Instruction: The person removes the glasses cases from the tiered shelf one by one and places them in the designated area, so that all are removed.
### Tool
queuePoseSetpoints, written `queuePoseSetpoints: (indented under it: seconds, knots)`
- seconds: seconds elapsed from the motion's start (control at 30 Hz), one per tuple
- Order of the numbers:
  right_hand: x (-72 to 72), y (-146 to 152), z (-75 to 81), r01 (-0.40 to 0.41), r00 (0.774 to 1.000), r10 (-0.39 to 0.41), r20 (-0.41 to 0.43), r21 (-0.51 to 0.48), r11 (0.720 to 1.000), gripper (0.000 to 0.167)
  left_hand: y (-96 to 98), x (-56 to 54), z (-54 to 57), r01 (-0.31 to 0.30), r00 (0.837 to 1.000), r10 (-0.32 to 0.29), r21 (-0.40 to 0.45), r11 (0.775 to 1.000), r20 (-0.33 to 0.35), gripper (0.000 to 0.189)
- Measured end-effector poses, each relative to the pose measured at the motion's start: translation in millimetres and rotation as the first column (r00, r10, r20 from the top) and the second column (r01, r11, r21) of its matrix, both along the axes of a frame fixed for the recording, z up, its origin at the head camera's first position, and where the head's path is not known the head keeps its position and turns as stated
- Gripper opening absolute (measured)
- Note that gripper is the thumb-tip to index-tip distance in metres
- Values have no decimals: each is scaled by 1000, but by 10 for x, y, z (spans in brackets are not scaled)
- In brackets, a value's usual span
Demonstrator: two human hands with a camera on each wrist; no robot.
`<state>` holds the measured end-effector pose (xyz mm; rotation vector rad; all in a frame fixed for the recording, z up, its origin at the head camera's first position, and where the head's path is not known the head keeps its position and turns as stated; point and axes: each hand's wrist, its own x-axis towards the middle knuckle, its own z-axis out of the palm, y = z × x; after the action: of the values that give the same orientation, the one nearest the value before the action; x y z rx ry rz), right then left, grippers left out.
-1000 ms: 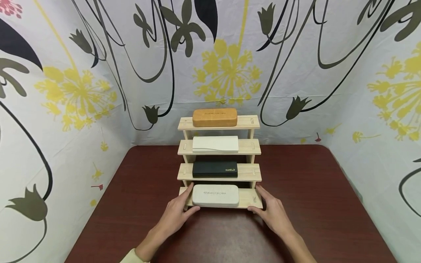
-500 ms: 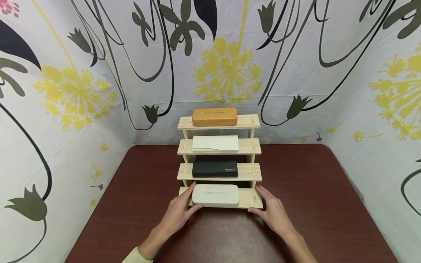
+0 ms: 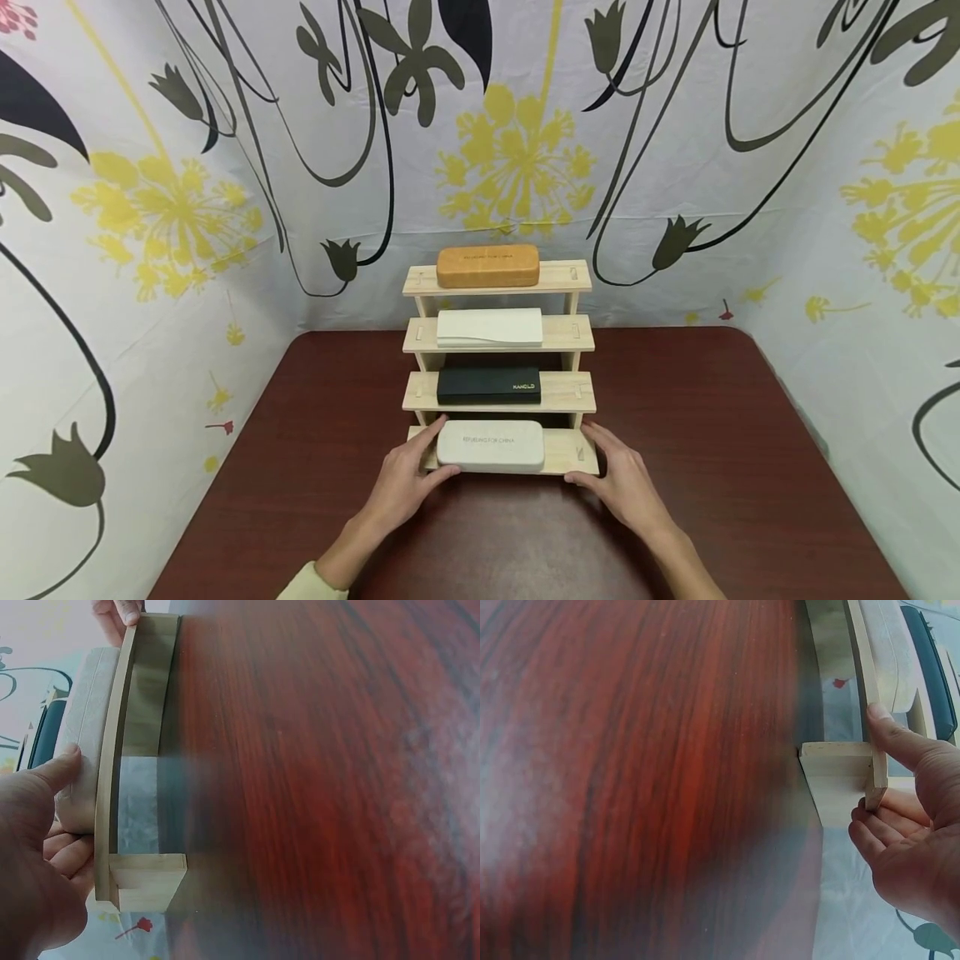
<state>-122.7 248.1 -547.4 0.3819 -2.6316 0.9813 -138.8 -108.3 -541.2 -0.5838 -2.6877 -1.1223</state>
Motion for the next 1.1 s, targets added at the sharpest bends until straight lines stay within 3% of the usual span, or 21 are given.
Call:
queuePoseSetpoints:
  seconds: [0.3,0.63,1.1]
  knots:
    - [-7,12,-13,11,1000,-10,19,-10,1000,77,-13,-18,-18,-2,1000,2,49,999,-3,81]
    - [-13,20,-29,11,1000,-10,25,-32,999,77,-36,-7,-58,11,995,-1,94,995,-100,80]
    - [-8,19,-32,12,1000,-12,17,-23,1000,78,-18,-16,-8,50,990,-21,205,978,-140,77]
